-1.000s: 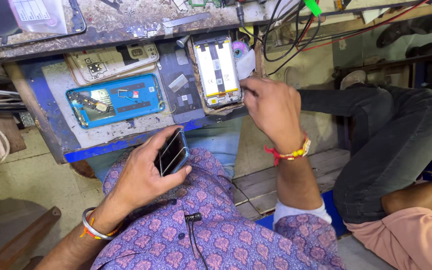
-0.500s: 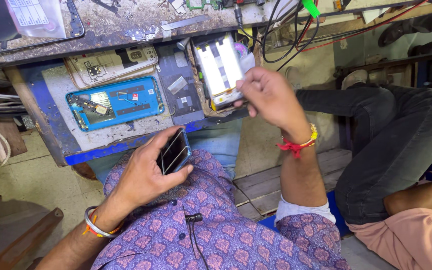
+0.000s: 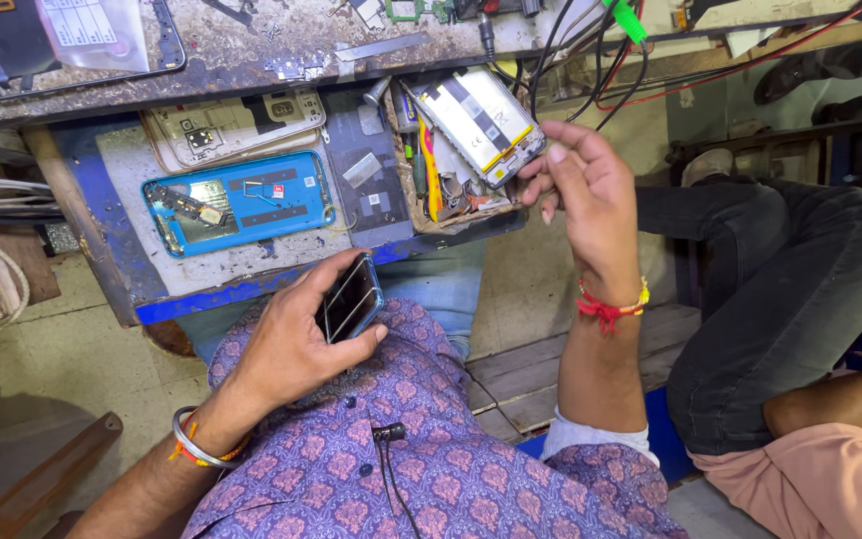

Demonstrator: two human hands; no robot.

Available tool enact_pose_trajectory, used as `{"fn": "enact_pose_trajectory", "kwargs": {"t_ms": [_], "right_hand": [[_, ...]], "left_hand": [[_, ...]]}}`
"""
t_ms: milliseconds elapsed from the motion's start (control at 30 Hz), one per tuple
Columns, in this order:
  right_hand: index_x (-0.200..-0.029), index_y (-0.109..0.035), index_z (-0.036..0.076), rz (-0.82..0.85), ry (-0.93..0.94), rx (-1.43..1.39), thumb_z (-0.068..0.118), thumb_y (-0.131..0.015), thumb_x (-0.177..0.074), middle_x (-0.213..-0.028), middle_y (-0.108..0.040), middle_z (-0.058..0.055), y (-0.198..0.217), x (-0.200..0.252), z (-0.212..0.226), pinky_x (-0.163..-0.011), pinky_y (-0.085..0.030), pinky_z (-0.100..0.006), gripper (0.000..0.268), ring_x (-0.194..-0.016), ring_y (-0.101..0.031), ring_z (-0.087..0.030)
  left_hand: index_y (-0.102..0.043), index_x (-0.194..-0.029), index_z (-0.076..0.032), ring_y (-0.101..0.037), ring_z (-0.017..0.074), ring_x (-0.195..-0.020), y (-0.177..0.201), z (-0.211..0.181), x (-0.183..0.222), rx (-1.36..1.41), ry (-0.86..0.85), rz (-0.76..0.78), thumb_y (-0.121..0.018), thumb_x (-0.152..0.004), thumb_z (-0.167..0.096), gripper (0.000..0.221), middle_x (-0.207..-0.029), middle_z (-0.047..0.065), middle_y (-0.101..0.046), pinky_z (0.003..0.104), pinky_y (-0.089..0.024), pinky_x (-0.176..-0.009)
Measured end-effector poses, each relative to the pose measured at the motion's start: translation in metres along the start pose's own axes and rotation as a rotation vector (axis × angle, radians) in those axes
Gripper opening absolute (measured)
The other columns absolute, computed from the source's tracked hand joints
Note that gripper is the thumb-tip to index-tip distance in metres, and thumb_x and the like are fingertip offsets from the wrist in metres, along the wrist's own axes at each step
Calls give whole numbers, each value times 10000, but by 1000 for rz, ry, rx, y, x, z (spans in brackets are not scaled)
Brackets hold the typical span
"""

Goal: The person replaces a phone screen by wiping the device with a cloth, applying adhesive or rubber bands to secure components, and connecting a charging cable to test the screen function.

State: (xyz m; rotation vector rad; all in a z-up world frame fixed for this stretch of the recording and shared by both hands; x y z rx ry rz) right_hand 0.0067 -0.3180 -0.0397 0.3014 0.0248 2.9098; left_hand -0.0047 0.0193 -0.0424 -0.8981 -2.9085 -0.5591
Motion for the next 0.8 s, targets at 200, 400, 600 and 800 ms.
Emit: {"fn": "enact_pose_trajectory", "kwargs": {"t_ms": [200,400,600,800], "right_hand": [[-1145,-585,10,-288,163,54,113,-529,-1067,-872,-632,-45,-2,38,-40,-520,-372,-204,141,-642,-538,-70],[-831,-624,45,-333,566,550,103,-566,-916,-776,-639,-152,-56,69,-181,-661,-520,-405,118,-712,-640,-276],[-1111,-722,36,-8,428,1149,172,-659,-839,-1060,-704,-220,-67,-7,-244,-894,-507,-560,310,-987,-646,-452],[-1125,-714,38,-105,519,1223,171,-661,-844,-1077,-698,-215,-45,-94,-243,-905,-503,-552,315,-1002,-642,-444]], "left_hand": [[-556,-1373,-29,-734,259,-1023,0,2,2,6,4,-11,-853,-720,-274,759,-1148,149,-728,367,-555,-898],[-559,-1372,-33,-722,267,-1048,3,5,5,-5,-10,-30,-860,-722,-275,756,-1170,155,-722,373,-547,-913],[-555,-1377,-41,-726,262,-1067,3,7,6,-2,14,-4,-854,-728,-281,754,-1191,158,-717,366,-551,-923],[-551,-1383,-42,-722,256,-1081,5,6,11,21,20,-47,-856,-720,-280,768,-1206,152,-718,356,-544,-932]]}}
Point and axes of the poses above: each hand's wrist, its own x-axis away from the middle knuckle, its own y-axis out of the back of the hand, z = x × y, the point moved 1 cm from there along -x, towards the middle knuckle
